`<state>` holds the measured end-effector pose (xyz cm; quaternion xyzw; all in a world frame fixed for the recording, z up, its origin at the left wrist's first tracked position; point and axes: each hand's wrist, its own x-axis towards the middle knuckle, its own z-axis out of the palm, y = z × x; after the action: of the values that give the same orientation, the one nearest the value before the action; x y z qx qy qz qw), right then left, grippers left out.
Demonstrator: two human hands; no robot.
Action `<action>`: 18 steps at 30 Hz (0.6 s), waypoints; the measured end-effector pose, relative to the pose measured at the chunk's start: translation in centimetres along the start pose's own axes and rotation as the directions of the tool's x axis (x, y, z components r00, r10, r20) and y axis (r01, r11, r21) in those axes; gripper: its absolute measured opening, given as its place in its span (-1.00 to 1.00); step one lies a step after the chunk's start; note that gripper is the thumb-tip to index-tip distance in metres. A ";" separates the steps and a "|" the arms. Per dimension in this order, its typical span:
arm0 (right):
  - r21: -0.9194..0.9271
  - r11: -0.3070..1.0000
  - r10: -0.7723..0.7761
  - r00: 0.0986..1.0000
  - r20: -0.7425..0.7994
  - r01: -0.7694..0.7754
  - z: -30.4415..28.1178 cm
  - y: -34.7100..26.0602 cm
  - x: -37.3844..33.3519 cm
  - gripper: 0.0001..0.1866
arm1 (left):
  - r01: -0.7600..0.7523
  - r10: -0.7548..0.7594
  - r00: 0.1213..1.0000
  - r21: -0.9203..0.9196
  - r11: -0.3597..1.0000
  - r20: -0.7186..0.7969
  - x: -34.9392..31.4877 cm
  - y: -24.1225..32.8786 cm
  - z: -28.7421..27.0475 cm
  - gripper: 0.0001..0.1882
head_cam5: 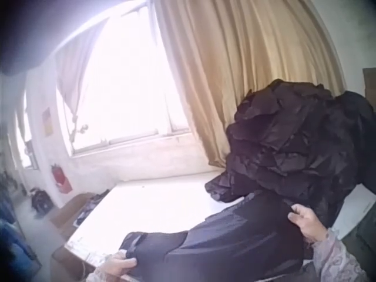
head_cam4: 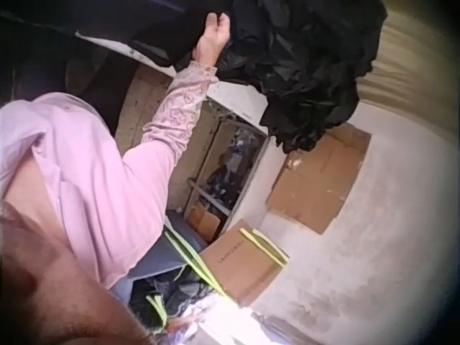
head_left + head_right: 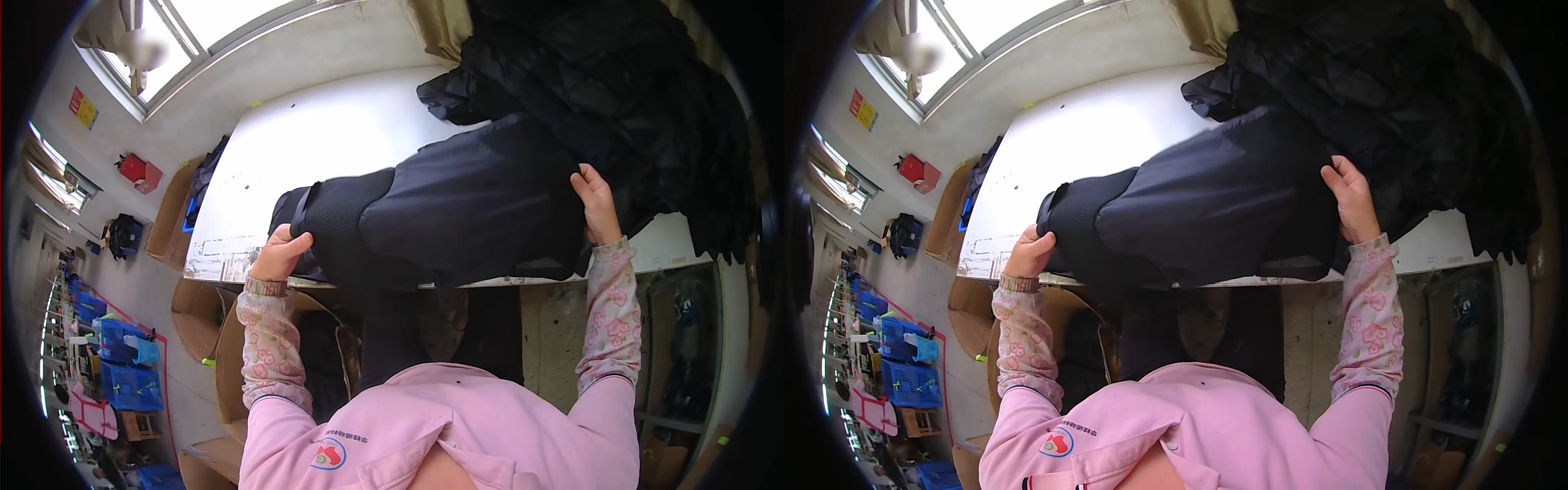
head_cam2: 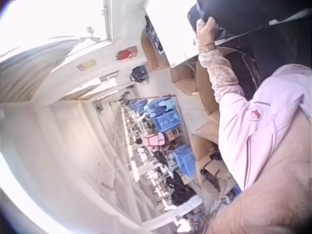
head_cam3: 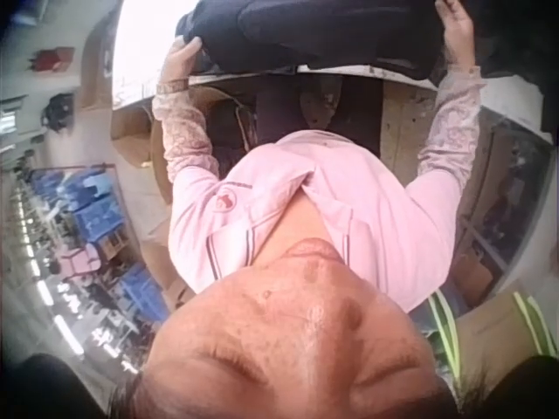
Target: Folding black garment pieces at a workshop table.
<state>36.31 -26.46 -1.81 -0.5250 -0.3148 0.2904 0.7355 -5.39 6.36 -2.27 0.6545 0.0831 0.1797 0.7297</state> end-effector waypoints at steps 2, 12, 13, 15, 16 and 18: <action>-0.342 0.926 -0.163 0.986 0.022 0.161 -1.0 2.2 0.1 -0.84 | -0.075 0.080 0.994 0.058 0.995 -0.075 0.2 -0.5 -0.5 -0.68; 0.016 1.000 0.018 0.995 0.095 -0.019 9.4 5.1 0.4 -0.82 | 0.096 -0.058 0.880 0.057 0.994 -0.472 0.7 5.2 -9.2 -0.72; 0.037 0.999 0.021 0.995 0.096 -0.025 11.0 6.0 0.8 -0.82 | 0.129 -0.047 0.880 0.142 0.981 -0.473 0.7 6.5 -10.9 -0.72; 0.065 0.997 0.029 0.989 0.142 -0.038 15.1 8.8 1.9 -0.79 | 0.318 0.028 0.835 0.522 0.791 -0.550 -0.7 9.2 -16.2 -0.71; 0.070 0.997 0.031 0.984 0.175 -0.044 17.3 10.6 2.4 -0.77 | 0.463 0.076 0.797 0.688 0.559 -0.599 -2.0 10.2 -19.0 -0.67; -0.138 0.988 0.076 0.997 0.021 -0.073 16.8 17.4 4.2 -0.68 | 0.627 0.427 0.745 0.756 -0.189 -0.512 2.9 7.4 -14.6 -0.53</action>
<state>24.44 -8.50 -13.56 -0.5817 -0.3238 0.3024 0.6822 -9.04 21.57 3.50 0.8394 0.4945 0.1898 -0.1218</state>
